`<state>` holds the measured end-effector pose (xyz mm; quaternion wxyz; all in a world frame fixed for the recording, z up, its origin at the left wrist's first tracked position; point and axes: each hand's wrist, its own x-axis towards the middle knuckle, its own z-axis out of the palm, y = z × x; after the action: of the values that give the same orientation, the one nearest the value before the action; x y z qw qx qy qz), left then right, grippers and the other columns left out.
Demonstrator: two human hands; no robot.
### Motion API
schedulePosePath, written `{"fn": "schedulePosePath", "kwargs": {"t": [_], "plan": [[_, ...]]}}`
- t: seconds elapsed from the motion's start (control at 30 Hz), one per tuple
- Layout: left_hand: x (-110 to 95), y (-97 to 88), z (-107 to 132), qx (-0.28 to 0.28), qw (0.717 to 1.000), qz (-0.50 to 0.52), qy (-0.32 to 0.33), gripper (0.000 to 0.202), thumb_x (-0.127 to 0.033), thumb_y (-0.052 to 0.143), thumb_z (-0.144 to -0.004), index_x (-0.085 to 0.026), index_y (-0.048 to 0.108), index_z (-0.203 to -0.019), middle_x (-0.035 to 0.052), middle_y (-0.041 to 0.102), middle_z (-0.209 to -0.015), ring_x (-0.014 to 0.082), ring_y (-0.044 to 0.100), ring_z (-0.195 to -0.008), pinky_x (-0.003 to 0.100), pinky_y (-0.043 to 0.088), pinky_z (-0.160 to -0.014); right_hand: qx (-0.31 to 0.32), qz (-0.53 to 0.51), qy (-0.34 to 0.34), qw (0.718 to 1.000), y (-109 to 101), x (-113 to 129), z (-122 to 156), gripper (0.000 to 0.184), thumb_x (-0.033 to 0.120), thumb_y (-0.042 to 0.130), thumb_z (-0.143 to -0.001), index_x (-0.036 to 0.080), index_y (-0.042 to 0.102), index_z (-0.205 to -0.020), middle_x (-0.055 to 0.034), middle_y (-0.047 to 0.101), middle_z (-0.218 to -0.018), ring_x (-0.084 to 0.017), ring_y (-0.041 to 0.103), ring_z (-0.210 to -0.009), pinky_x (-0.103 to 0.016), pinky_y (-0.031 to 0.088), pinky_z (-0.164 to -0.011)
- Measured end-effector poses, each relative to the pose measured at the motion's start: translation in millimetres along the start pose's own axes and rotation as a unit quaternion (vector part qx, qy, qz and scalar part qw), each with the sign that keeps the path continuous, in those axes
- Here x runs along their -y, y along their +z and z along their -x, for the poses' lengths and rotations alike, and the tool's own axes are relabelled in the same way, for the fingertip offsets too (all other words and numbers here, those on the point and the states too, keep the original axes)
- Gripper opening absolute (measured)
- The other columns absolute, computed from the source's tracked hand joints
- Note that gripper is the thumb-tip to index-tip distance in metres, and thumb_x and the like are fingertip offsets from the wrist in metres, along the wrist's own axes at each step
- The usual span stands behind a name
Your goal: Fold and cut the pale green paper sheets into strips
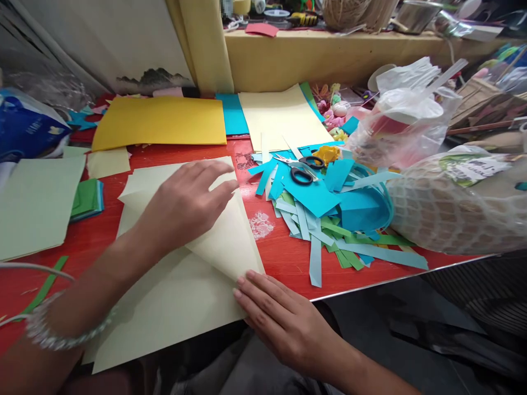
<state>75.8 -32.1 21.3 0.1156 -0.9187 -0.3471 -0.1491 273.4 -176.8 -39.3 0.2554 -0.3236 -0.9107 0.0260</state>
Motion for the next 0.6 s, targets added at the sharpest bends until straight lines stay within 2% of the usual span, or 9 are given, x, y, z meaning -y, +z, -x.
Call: {"fn": "schedulePosePath", "kwargs": {"t": [0.1, 0.2, 0.37, 0.6], "plan": [[-4, -10.8, 18, 0.026, 0.996, 0.051, 0.068, 0.026, -0.024, 0.047, -0.088, -0.022, 0.058, -0.112, 0.0072, 0.058, -0.125, 0.0227, 0.052, -0.117, 0.039, 0.042, -0.099, 0.005, -0.014, -0.005, 1.000, -1, -3, 0, 0.042, 0.016, 0.054, -0.088, 0.006, 0.050, -0.129, -0.0100, 0.051, -0.134, -0.027, 0.036, -0.132, -0.036, 0.039, -0.108], [-2, -7.7, 32, 0.088, 0.985, 0.082, 0.120, 0.037, -0.028, 0.049, -0.087, -0.019, 0.053, -0.122, 0.0092, 0.052, -0.134, 0.0247, 0.042, -0.128, 0.042, 0.033, -0.108, 0.011, -0.023, -0.013, 1.000, -5, -7, -2, 0.038, 0.015, 0.052, -0.090, 0.008, 0.053, -0.127, -0.0100, 0.053, -0.132, -0.027, 0.037, -0.131, -0.037, 0.039, -0.107], [11, 8.1, 43, 0.153, 0.978, 0.086, 0.108, 0.053, -0.034, 0.046, -0.088, -0.017, 0.037, -0.138, 0.0115, 0.039, -0.144, 0.0261, 0.031, -0.135, 0.045, 0.025, -0.112, 0.039, -0.029, -0.021, 0.999, -17, -14, -5, 0.035, 0.015, 0.044, -0.093, 0.008, 0.055, -0.126, -0.0100, 0.053, -0.132, -0.026, 0.040, -0.129, -0.037, 0.038, -0.108], [13, 16.2, 46, 0.151, 0.979, 0.094, 0.101, 0.061, -0.034, 0.043, -0.089, -0.021, 0.021, -0.145, 0.0098, 0.033, -0.148, 0.0265, 0.028, -0.136, 0.045, 0.023, -0.112, 0.053, -0.029, -0.046, 0.997, -23, -27, -3, 0.036, 0.015, 0.041, -0.094, 0.008, 0.054, -0.126, -0.0092, 0.054, -0.131, -0.024, 0.045, -0.126, -0.036, 0.040, -0.106]]}}
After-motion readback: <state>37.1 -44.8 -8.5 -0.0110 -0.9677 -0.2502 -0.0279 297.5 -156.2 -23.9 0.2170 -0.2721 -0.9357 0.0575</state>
